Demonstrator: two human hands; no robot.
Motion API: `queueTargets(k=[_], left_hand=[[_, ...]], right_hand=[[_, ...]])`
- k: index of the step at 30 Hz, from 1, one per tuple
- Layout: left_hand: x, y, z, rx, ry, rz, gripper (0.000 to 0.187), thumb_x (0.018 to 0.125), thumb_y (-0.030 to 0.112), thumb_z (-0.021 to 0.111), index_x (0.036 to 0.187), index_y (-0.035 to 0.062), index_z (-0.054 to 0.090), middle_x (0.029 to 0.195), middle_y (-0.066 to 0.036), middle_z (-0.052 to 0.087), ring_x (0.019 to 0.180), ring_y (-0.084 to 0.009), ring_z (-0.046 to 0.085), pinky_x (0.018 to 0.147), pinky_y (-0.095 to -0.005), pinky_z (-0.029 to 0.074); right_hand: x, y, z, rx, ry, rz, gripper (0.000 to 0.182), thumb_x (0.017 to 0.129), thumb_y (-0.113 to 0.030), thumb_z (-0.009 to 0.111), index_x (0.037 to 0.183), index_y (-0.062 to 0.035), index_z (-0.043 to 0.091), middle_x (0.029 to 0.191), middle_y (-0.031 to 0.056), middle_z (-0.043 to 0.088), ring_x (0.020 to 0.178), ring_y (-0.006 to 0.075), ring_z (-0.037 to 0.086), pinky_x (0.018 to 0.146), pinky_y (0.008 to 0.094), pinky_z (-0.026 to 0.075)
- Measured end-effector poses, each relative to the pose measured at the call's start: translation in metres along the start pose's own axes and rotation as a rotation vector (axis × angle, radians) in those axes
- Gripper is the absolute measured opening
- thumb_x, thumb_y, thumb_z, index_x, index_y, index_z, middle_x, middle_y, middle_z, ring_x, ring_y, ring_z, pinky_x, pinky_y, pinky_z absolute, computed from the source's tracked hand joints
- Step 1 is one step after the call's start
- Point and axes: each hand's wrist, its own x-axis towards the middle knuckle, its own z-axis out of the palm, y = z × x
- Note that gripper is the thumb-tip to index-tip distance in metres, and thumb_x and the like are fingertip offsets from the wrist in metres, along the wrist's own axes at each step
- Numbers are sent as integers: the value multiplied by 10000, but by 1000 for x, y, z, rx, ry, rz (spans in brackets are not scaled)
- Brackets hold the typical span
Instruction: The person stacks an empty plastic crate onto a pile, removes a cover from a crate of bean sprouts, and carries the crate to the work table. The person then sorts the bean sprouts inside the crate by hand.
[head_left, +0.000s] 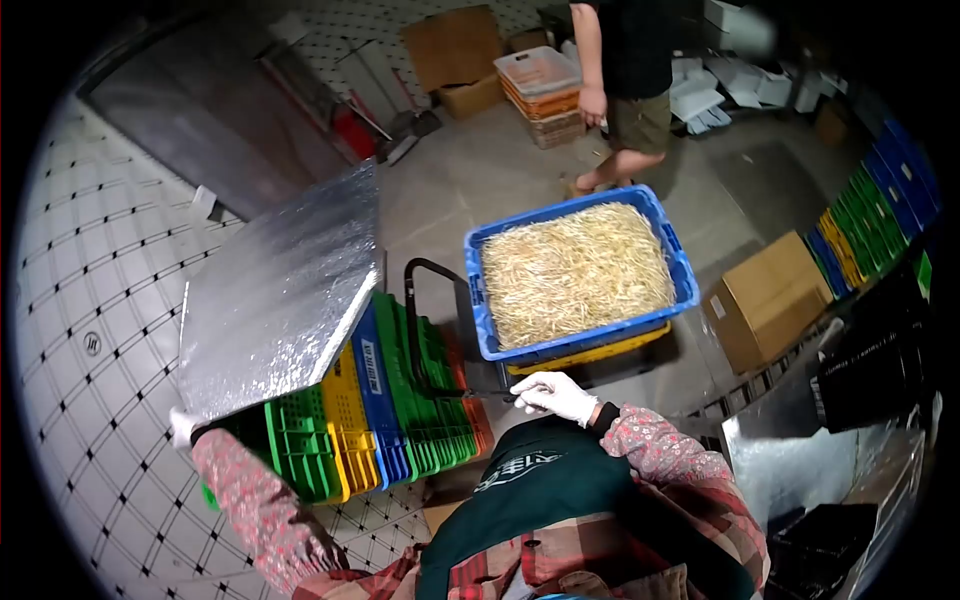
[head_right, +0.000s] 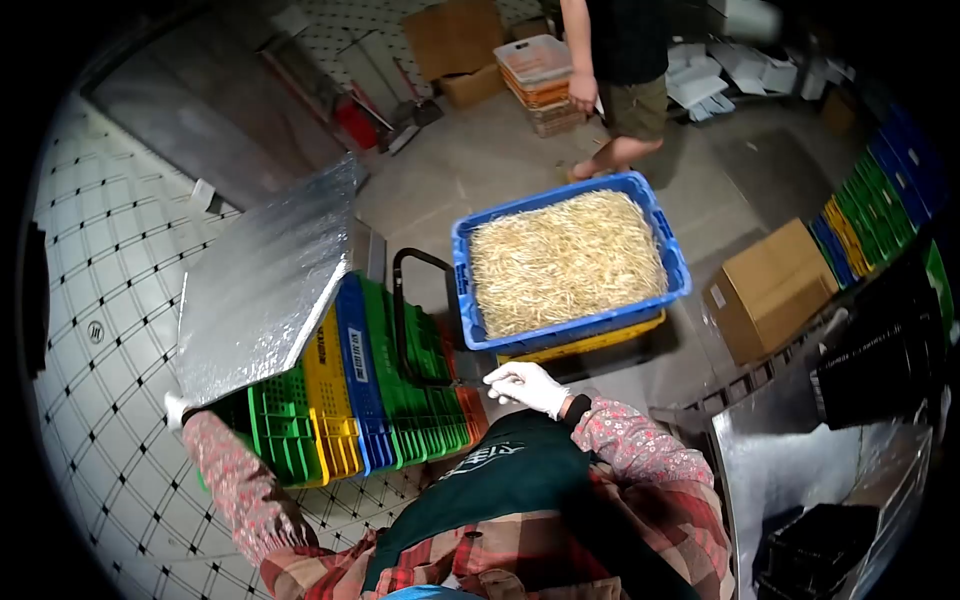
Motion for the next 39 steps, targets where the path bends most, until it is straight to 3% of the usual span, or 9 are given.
queueTargets(k=[1,7,11,14,18,25,28,30,39], left_hand=[[29,-14,12,-485,289,-288,606,838,377,679,1267,-20,519,1219,-221,571,1048,-275,606,813,-429,523],[-162,88,-150,-1251,320,924,457,915,140,479,1330,-33,397,1330,-255,451,1190,-351,505,974,-472,461],[-281,37,-140,-1663,-730,1268,518,939,196,460,1381,-35,321,1384,-245,409,1274,-368,446,975,-560,450],[-356,37,-100,-1046,-1677,1487,751,802,351,706,1395,-17,426,1375,-245,481,1224,-343,530,1025,-516,404],[-455,16,2,-593,-1904,684,466,924,126,540,1365,-8,470,1390,-146,500,1298,-238,456,1092,-369,327],[-502,23,270,-494,-1390,10,522,917,297,660,1316,-7,514,1268,-92,576,1153,-180,526,1014,-303,384],[-521,54,360,-268,-1309,-86,550,805,554,700,1154,133,634,1037,12,645,915,-145,570,819,-365,438],[-518,26,463,-196,-1250,-44,664,828,563,670,1111,-37,635,1027,-96,675,931,-188,609,869,-318,472],[-547,34,515,-152,-1187,-251,797,815,692,577,1022,-70,686,948,-115,698,822,-225,647,772,-368,523]], right_hand=[[1,26,-12,-1,64,55,223,945,-159,579,1135,-55,636,904,38,688,738,78,620,652,197,485],[-11,125,-68,-80,386,369,216,933,-214,599,1075,-52,622,916,37,682,694,78,605,587,197,477],[-16,148,-87,-136,492,452,186,926,-216,601,1043,-74,630,908,35,679,709,106,610,589,234,472],[-18,142,-105,-57,618,376,107,919,-160,603,963,-82,661,825,19,670,624,89,585,535,223,452],[-20,88,-156,106,718,18,106,908,-141,632,859,-47,639,752,16,648,608,85,568,559,221,460],[1,-38,-339,-802,1344,-265,273,861,-269,692,922,-2,686,954,113,682,880,235,652,828,332,501],[31,-60,-419,-846,1391,69,650,810,-442,714,1251,11,563,1232,209,594,1183,333,547,1024,375,407],[55,-64,-466,-762,1330,340,877,748,-567,729,1337,33,478,1329,262,518,1252,356,494,1057,387,382],[112,-81,-508,-573,1051,567,600,738,-456,768,1085,23,665,992,115,702,912,215,662,831,334,480]])
